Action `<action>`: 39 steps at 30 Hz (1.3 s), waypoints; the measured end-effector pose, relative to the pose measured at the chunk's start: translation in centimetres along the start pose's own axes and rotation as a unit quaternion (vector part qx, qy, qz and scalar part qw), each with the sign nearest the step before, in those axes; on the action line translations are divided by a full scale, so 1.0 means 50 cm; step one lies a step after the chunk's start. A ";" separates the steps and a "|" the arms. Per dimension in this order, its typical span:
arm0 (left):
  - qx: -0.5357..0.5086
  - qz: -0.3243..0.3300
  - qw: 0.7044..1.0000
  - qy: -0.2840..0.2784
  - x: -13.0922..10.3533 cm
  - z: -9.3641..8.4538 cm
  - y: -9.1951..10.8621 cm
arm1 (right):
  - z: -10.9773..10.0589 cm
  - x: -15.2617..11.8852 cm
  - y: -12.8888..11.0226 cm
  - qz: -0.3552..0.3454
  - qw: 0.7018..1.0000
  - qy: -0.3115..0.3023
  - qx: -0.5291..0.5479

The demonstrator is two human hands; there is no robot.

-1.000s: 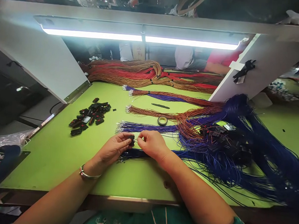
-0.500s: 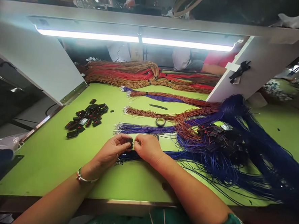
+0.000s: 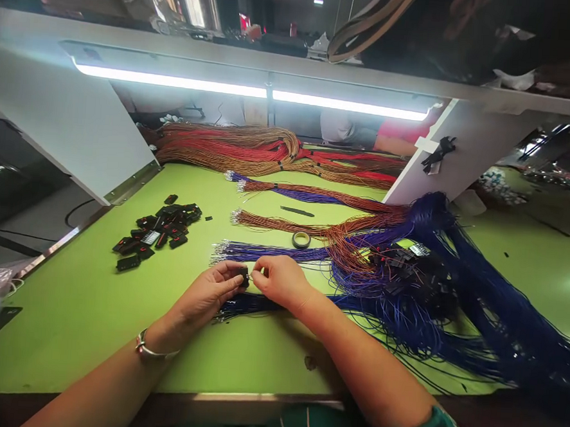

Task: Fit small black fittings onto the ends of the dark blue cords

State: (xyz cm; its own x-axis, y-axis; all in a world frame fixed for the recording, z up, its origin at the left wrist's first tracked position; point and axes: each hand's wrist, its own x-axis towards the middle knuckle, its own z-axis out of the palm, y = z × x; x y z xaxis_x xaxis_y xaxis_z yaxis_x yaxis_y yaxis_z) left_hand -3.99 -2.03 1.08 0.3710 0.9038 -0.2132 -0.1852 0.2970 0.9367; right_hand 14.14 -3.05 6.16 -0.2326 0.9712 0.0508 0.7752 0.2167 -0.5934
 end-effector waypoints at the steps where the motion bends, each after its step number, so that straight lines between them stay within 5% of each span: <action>1: -0.013 -0.004 1.000 0.004 -0.001 0.002 0.003 | -0.014 0.013 0.000 -0.007 1.000 -0.007 -0.003; 4: -0.039 -0.017 0.999 0.009 -0.003 0.007 0.010 | -0.055 0.071 0.008 -0.018 0.998 -0.002 -0.062; 7: -0.051 -0.024 0.998 0.010 -0.004 0.012 0.015 | -0.069 0.148 0.030 0.042 0.984 -0.005 -0.175; 15: -0.057 -0.026 0.998 0.007 -0.004 0.012 0.015 | -0.023 0.256 0.117 0.131 0.961 -0.002 -0.245; 25: -0.058 -0.033 0.998 0.010 -0.006 0.011 0.018 | -0.030 0.255 0.114 0.120 0.955 0.009 -0.271; 31: -0.077 -0.020 0.997 0.005 -0.005 0.012 0.016 | -0.075 0.218 0.092 0.112 0.956 0.061 -0.263; 39: -0.056 -0.003 0.998 -0.001 -0.005 0.013 0.015 | -0.067 0.131 0.042 -0.047 0.990 0.050 -0.125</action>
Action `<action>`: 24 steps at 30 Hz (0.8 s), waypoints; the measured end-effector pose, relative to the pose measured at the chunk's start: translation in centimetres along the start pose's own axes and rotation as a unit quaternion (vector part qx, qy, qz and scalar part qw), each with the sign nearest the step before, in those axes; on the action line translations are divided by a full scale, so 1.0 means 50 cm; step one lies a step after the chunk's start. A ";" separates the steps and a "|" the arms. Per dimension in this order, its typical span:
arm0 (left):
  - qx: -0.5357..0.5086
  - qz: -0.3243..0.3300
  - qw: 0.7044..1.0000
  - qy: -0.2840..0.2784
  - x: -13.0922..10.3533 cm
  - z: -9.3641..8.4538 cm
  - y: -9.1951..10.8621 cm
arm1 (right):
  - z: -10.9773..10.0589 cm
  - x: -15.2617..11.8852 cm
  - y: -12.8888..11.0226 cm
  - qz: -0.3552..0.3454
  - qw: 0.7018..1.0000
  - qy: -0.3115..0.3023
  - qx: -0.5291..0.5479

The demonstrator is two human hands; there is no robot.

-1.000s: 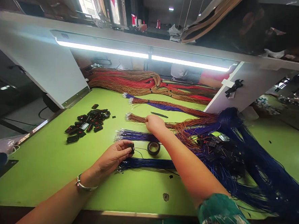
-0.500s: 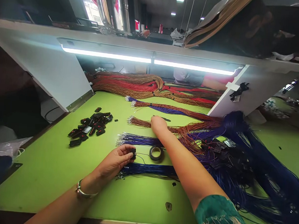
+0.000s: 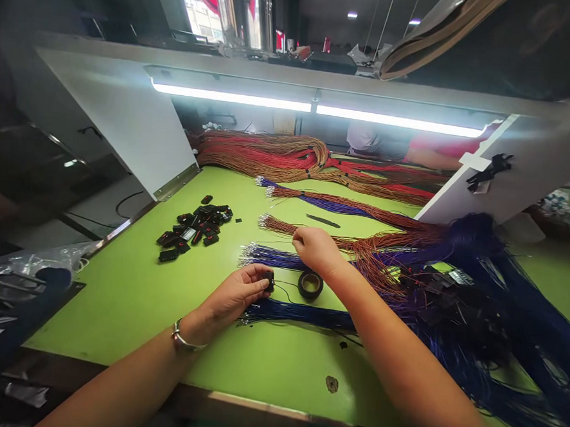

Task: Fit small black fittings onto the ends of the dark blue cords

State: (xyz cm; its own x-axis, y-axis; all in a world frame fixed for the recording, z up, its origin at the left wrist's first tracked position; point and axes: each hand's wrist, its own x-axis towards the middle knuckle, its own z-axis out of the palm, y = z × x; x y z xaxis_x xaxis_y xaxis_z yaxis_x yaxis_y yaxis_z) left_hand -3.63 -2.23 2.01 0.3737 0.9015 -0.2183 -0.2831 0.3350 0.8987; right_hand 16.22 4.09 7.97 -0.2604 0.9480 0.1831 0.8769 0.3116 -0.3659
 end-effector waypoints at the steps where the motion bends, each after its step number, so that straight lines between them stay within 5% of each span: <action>1: 0.003 0.003 1.000 0.000 0.000 -0.001 -0.001 | 0.004 0.001 -0.017 -0.012 1.000 0.000 0.013; 8: -0.008 0.015 1.000 0.002 0.000 -0.001 0.001 | 0.005 0.018 -0.102 -0.066 0.988 0.006 0.138; 14: -0.025 -0.006 1.000 0.002 0.000 0.004 0.008 | 0.013 -0.057 -0.078 0.039 0.971 -0.009 0.236; 24: -0.065 -0.037 0.997 0.016 0.002 0.012 0.015 | 0.061 -0.134 -0.059 0.073 0.978 0.007 0.197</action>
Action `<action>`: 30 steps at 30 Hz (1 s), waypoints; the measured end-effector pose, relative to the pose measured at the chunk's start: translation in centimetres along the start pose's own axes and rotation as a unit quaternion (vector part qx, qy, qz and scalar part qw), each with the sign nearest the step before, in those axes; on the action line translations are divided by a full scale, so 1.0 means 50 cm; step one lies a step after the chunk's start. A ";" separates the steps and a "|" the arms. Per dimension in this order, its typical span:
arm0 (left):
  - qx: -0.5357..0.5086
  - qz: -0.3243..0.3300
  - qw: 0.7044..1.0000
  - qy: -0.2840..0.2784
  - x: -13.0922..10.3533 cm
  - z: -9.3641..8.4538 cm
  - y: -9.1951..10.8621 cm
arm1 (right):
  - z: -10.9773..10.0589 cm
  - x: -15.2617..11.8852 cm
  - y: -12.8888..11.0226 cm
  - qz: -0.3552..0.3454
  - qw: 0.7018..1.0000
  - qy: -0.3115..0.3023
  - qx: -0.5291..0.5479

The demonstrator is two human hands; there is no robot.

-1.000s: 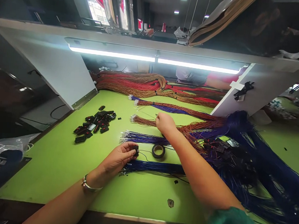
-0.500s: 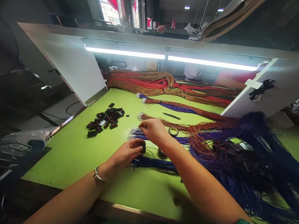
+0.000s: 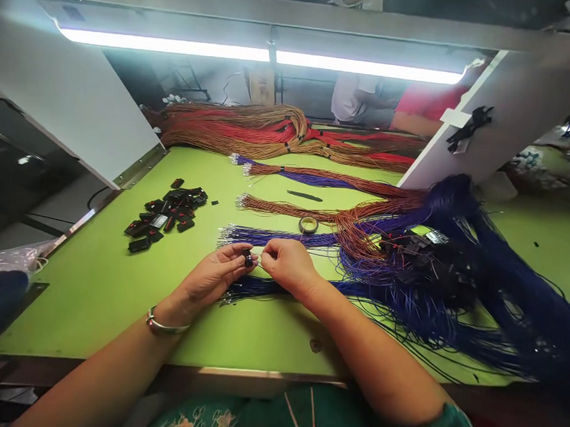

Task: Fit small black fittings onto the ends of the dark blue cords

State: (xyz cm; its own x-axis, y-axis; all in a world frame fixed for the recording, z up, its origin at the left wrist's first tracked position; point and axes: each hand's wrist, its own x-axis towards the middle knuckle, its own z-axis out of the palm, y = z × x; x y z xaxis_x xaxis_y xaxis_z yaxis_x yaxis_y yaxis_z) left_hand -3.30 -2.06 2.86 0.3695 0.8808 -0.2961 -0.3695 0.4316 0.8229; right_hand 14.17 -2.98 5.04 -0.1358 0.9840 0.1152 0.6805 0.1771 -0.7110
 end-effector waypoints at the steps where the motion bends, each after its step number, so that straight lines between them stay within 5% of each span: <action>1: 0.002 0.000 1.000 0.001 0.000 0.001 0.000 | 0.001 0.000 0.002 -0.004 1.000 0.002 -0.002; 14: 0.023 0.003 1.000 -0.006 0.000 0.000 0.002 | 0.009 0.012 -0.007 0.021 1.000 -0.002 0.001; 25: 0.111 0.027 0.993 0.011 -0.002 -0.010 -0.012 | -0.001 0.008 -0.017 -0.005 0.995 -0.022 -0.097; 30: 0.104 0.031 0.994 0.018 0.001 -0.013 -0.016 | 0.009 0.011 0.001 -0.046 0.999 -0.019 -0.008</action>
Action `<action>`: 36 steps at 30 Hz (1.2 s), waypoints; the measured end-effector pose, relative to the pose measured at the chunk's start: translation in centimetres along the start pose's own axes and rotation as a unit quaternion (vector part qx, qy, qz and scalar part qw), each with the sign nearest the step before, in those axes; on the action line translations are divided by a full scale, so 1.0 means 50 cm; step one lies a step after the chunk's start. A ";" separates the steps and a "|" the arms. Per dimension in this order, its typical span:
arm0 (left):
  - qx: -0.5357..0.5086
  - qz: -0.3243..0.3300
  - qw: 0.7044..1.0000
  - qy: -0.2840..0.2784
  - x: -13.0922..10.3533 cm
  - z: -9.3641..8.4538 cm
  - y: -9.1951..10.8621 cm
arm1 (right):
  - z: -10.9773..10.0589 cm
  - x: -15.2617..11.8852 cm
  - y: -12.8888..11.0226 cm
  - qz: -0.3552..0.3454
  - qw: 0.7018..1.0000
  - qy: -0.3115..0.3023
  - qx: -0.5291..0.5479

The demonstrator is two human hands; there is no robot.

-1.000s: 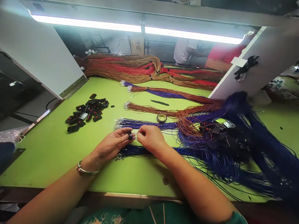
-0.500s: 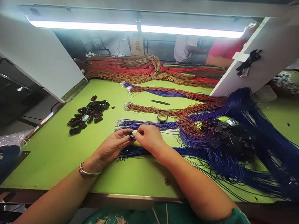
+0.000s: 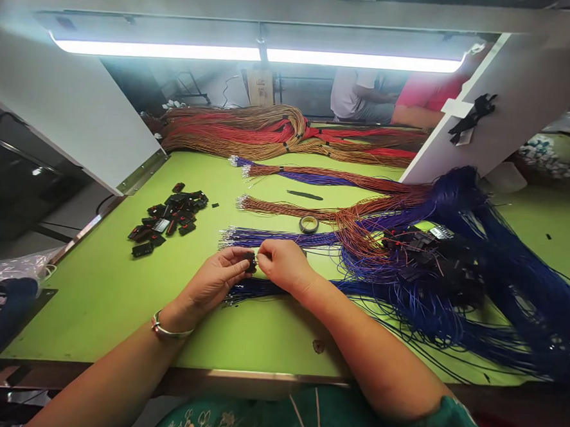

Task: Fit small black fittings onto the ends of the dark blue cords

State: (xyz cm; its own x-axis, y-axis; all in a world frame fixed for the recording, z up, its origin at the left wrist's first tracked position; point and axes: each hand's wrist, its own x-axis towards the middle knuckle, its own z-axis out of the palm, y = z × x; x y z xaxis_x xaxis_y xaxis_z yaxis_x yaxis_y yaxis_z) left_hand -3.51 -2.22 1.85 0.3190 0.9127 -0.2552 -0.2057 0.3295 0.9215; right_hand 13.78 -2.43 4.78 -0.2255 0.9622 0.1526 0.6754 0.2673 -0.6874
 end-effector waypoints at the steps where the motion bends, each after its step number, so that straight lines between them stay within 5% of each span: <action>1: -0.007 -0.005 1.000 -0.001 0.000 0.000 0.001 | 0.002 0.000 0.004 0.007 1.000 0.001 0.031; 7: -0.018 -0.016 1.000 0.001 -0.004 0.004 0.012 | 0.002 0.000 0.015 0.067 0.991 0.017 0.117; 27: 0.022 0.021 1.000 0.001 0.004 0.008 -0.004 | 0.018 -0.006 0.015 0.022 0.999 0.009 0.047; 31: -0.016 0.002 0.999 0.044 0.000 0.011 0.007 | -0.038 0.002 0.002 0.024 0.996 0.064 0.065; 36: 0.036 -0.037 0.998 0.030 0.005 0.001 0.007 | -0.215 -0.023 0.050 0.125 0.965 0.145 0.181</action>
State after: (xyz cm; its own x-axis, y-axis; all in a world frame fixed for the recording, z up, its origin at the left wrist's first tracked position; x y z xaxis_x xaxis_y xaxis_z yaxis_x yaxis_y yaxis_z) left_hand -3.47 -1.88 2.11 0.2738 0.8999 -0.3396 -0.1157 0.3813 0.9172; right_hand 23.30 -2.29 10.52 0.1541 0.9822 0.1074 0.3823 0.0410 -0.9231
